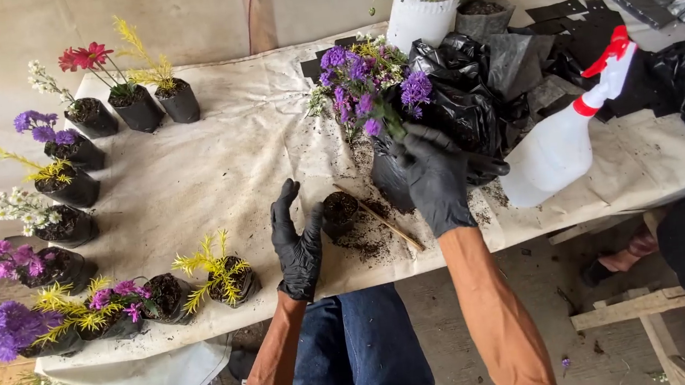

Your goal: Transplanting small purple flowers into individual black plastic pots using a hand trowel and soil at a nursery workstation.

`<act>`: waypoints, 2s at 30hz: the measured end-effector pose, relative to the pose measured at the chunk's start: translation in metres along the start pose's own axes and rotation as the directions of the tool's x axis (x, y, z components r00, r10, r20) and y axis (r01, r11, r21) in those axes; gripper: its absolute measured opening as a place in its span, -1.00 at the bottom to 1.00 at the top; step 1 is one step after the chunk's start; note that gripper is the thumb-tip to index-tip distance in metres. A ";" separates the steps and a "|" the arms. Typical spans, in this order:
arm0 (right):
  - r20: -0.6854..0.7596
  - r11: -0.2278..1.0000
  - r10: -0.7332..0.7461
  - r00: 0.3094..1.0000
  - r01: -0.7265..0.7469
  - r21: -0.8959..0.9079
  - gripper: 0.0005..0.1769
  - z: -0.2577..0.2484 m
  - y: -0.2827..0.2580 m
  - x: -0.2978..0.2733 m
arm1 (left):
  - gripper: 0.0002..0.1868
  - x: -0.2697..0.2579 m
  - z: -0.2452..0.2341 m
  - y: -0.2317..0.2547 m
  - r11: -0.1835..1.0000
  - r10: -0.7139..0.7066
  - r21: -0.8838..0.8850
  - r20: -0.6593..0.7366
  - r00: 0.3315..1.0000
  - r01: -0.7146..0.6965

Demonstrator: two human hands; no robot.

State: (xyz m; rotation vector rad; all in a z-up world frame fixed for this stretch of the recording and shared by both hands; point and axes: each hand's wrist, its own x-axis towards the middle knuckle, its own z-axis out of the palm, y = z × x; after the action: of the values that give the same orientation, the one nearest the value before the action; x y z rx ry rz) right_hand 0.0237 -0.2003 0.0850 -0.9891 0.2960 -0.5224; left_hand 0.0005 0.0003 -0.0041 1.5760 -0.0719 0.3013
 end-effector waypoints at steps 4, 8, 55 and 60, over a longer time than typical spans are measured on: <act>0.104 0.988 0.124 0.987 -0.133 0.081 -0.81 -0.026 0.034 -0.014 | -0.51 -0.004 0.001 0.039 0.999 0.049 -0.011 -0.003 0.999 -0.049; 0.180 0.990 0.101 0.978 -0.117 0.080 -0.82 -0.041 0.060 -0.040 | -0.27 0.006 0.008 0.060 0.829 -0.283 -0.428 0.233 0.930 0.360; 0.201 0.546 -0.160 0.966 0.256 -0.797 -0.77 -0.118 0.070 -0.077 | -0.80 0.025 0.012 0.014 0.930 0.077 0.347 0.134 0.988 -0.120; 0.341 0.122 -0.209 0.917 0.370 -0.921 -0.72 -0.128 0.076 -0.070 | -0.80 0.024 0.010 0.007 0.919 0.059 0.378 0.153 0.987 -0.113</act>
State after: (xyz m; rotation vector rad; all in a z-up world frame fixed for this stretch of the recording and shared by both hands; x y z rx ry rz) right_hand -0.0731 -0.2197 -0.0463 -2.4599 0.3115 -0.6089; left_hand 0.0229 -0.0064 0.0084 1.9899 -0.2009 0.2862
